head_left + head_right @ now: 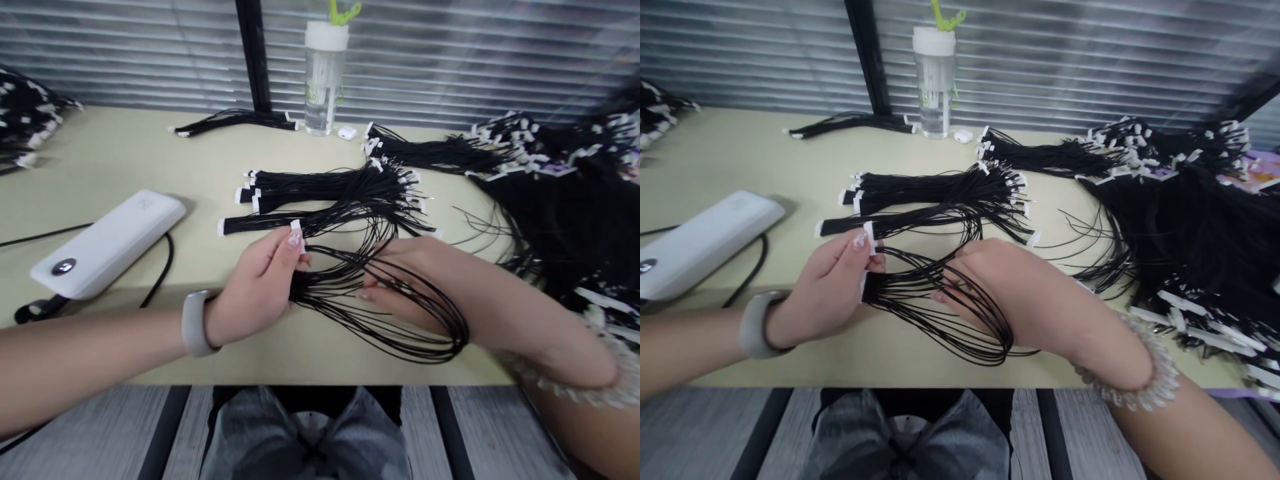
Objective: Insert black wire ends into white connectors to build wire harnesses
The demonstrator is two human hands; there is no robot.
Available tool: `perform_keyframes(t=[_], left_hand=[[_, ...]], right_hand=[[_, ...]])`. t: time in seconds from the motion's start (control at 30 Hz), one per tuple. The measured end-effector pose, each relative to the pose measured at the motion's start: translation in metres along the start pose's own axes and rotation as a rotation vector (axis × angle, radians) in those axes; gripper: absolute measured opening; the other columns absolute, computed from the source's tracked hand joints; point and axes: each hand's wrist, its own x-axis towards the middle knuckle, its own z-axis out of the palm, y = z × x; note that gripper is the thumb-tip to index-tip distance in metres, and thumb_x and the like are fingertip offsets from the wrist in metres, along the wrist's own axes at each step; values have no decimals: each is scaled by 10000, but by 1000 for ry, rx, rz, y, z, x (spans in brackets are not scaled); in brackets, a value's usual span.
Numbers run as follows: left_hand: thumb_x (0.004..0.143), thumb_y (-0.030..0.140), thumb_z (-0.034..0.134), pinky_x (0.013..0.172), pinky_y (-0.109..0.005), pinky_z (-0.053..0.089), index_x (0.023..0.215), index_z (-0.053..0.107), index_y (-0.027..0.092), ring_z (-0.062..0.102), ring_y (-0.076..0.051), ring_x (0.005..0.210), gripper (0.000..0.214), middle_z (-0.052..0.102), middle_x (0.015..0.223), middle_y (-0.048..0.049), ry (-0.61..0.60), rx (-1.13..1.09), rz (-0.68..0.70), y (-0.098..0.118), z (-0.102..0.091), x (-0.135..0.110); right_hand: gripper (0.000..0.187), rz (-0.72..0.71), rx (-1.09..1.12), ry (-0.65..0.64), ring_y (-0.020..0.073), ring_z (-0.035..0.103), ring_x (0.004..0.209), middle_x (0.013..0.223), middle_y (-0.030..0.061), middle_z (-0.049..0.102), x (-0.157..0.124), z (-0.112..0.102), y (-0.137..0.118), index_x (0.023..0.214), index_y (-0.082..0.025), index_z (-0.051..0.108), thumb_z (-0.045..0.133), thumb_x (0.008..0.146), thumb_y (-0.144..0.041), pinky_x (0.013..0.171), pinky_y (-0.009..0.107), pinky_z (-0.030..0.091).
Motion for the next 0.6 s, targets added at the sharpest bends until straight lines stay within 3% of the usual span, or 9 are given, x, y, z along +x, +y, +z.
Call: perform_keyframes(t=[0.13,0.23,0.4,0.5,0.6], left_hand=[[938,405,339,603,-218,433,717,476,175,529,-108,653,348,564,711,-6,-3,0,-50,-1,1,2],[938,413,335,598,-216,429,711,481,172,528,-107,649,361,576,725,-11,-1,16,-65,-1,0,3],[940,404,333,586,-208,425,702,479,172,528,-103,642,362,563,710,-6,-19,27,-31,0,0,3],[939,409,329,558,-206,421,719,480,173,518,-101,613,356,559,700,-4,-30,39,-2,1,0,1],[936,421,329,551,-208,422,746,493,172,519,-104,612,354,562,701,-5,-38,41,26,2,0,-1]], right_hand=[[257,128,-92,-118,93,445,605,704,8,541,-3,-7,4,717,-170,511,442,897,-340,571,244,338],[289,82,-30,-172,68,382,541,626,-21,495,-4,-8,3,673,-169,463,403,917,-311,519,229,295],[232,7,251,-272,45,324,504,574,-62,400,0,-1,-5,693,-171,392,385,922,-204,493,200,277],[274,33,366,-228,52,325,527,583,-61,375,6,11,-10,684,-171,359,360,939,-273,506,195,290],[325,104,317,-135,64,333,530,579,-54,395,13,22,-18,663,-169,358,315,948,-318,524,214,288]])
